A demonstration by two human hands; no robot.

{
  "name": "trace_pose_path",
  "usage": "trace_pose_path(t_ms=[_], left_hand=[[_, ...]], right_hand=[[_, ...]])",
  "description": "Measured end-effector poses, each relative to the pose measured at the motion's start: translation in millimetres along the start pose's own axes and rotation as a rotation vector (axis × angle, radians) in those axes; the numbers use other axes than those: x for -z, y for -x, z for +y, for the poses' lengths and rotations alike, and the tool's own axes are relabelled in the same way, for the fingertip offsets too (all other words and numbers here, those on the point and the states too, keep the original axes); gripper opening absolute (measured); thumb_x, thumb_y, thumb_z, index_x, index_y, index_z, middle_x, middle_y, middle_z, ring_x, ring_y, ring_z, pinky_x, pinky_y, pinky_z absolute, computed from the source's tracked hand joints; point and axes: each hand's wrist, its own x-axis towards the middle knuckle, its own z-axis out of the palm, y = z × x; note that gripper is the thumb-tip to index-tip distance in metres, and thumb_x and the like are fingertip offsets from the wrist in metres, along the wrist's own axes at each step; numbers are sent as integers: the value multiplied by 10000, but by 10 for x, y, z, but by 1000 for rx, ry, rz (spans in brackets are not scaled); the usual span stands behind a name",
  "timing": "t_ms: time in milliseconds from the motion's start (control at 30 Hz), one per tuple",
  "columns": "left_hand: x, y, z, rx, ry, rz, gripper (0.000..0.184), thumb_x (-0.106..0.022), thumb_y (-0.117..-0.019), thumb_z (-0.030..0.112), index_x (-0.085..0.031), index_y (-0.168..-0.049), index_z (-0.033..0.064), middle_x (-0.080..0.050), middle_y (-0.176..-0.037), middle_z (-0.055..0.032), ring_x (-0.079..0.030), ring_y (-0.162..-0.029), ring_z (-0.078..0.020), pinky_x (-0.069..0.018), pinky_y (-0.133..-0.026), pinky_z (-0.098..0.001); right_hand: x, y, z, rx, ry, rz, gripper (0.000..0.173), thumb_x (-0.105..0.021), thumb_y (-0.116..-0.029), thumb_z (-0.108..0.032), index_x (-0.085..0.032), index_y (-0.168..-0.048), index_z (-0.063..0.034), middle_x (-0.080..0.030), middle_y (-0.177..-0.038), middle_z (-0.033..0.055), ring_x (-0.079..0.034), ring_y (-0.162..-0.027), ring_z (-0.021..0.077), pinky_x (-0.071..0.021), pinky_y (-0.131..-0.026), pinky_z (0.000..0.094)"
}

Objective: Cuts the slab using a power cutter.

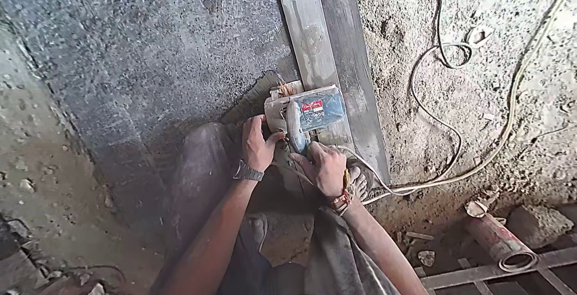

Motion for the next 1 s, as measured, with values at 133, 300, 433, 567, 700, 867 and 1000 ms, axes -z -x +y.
trace_pose_path(t_ms=[133, 300, 433, 567, 700, 867, 1000], left_hand=[[3, -25, 4, -1, -19, 7, 626, -852, -837, 193, -552, -1308, -88, -605, -1236, -311, -618, -1077, -428, -487, -954, -584], [38, -54, 36, 2, -37, 1, 625, -850, -840, 199, -552, -1305, -93, -607, -1235, -308, -618, -1069, -432, -484, -950, -588], [49, -88, 27, -5, -32, 3, 621, -855, -835, 188, -553, -1296, -96, -599, -1239, -318, -611, -1078, -439, -481, -947, -586], [59, -119, 36, 7, -22, 0, 638, -863, -834, 213, -552, -1304, -86, -602, -1240, -312, -614, -1082, -430, -486, -950, -581], [71, -147, 38, -3, -16, 3, 630, -865, -831, 208, -555, -1293, -87, -606, -1230, -305, -615, -1077, -424, -485, -950, -577], [66, -180, 37, -11, 16, 14, 591, -865, -826, 160, -563, -1272, -82, -608, -1219, -303, -610, -1097, -431, -485, -962, -574], [87, -209, 54, 12, 15, 10, 602, -868, -824, 156, -561, -1290, -69, -605, -1234, -290, -606, -1114, -422, -481, -980, -567]], right_hand=[[-11, -31, 1, 5, -5, 3, 513, -675, -916, -533, -608, -662, -93, -580, -574, 39, -588, -510, 196, -459, -473, 385], [-27, -62, -8, -4, -6, 11, 515, -687, -903, -536, -600, -648, -97, -570, -564, 36, -579, -498, 196, -451, -466, 388], [-25, -94, -12, 2, 1, 5, 514, -677, -910, -538, -620, -664, -90, -582, -571, 41, -589, -503, 198, -459, -463, 391], [-43, -124, -12, -3, -7, 16, 514, -683, -906, -539, -620, -666, -90, -582, -567, 37, -585, -501, 192, -457, -467, 388], [-28, -157, -27, -11, -3, -4, 520, -675, -910, -545, -614, -661, -93, -578, -566, 35, -581, -498, 194, -452, -466, 392], [-33, -198, -28, 10, 1, 21, 537, -667, -910, -558, -609, -658, -88, -556, -549, 32, -561, -479, 187, -435, -445, 376], [-33, -225, -51, -15, -1, 6, 537, -668, -907, -568, -610, -662, -93, -550, -546, 25, -557, -479, 182, -436, -450, 376]])
